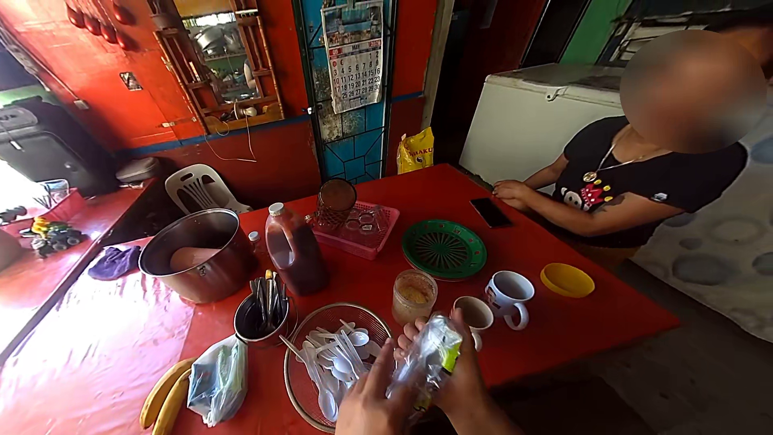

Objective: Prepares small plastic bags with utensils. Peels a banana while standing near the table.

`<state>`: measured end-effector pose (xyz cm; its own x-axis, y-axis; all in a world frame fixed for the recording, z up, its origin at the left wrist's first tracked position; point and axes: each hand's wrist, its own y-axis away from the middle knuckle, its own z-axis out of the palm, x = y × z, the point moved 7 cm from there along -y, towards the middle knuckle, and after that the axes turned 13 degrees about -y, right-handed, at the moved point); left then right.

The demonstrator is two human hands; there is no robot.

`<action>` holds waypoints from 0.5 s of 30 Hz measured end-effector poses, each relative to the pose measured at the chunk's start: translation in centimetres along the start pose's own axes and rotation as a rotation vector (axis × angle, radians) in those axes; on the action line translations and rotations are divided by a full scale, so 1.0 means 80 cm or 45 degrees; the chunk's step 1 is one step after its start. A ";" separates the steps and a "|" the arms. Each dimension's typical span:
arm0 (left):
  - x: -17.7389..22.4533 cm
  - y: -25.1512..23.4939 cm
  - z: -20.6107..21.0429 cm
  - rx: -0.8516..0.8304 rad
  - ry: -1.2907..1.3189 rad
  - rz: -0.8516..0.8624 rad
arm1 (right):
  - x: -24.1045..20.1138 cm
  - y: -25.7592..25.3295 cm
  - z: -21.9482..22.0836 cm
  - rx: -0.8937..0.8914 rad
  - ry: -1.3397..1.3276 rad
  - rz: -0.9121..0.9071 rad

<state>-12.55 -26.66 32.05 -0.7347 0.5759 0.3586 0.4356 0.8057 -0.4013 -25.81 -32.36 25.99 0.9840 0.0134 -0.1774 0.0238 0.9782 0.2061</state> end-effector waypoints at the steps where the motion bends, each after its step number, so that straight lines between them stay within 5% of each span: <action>1: 0.009 0.001 0.002 -0.007 -0.093 0.028 | 0.001 0.000 0.006 -0.124 -0.023 0.025; 4: 0.028 0.001 0.010 -0.006 -0.342 0.092 | 0.001 0.001 0.017 -0.489 -0.068 0.087; 8: 0.039 0.004 0.005 0.153 -0.456 0.119 | -0.004 0.002 0.027 -0.642 -0.060 0.065; 15: 0.005 0.008 0.008 0.271 -0.206 -0.103 | -0.028 0.028 0.023 0.220 0.582 -0.496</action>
<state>-12.89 -25.99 31.35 -0.8435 0.4676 0.2643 0.2659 0.7910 -0.5510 -27.64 -30.61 28.63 0.7233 -0.2130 -0.6568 0.4315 0.8821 0.1891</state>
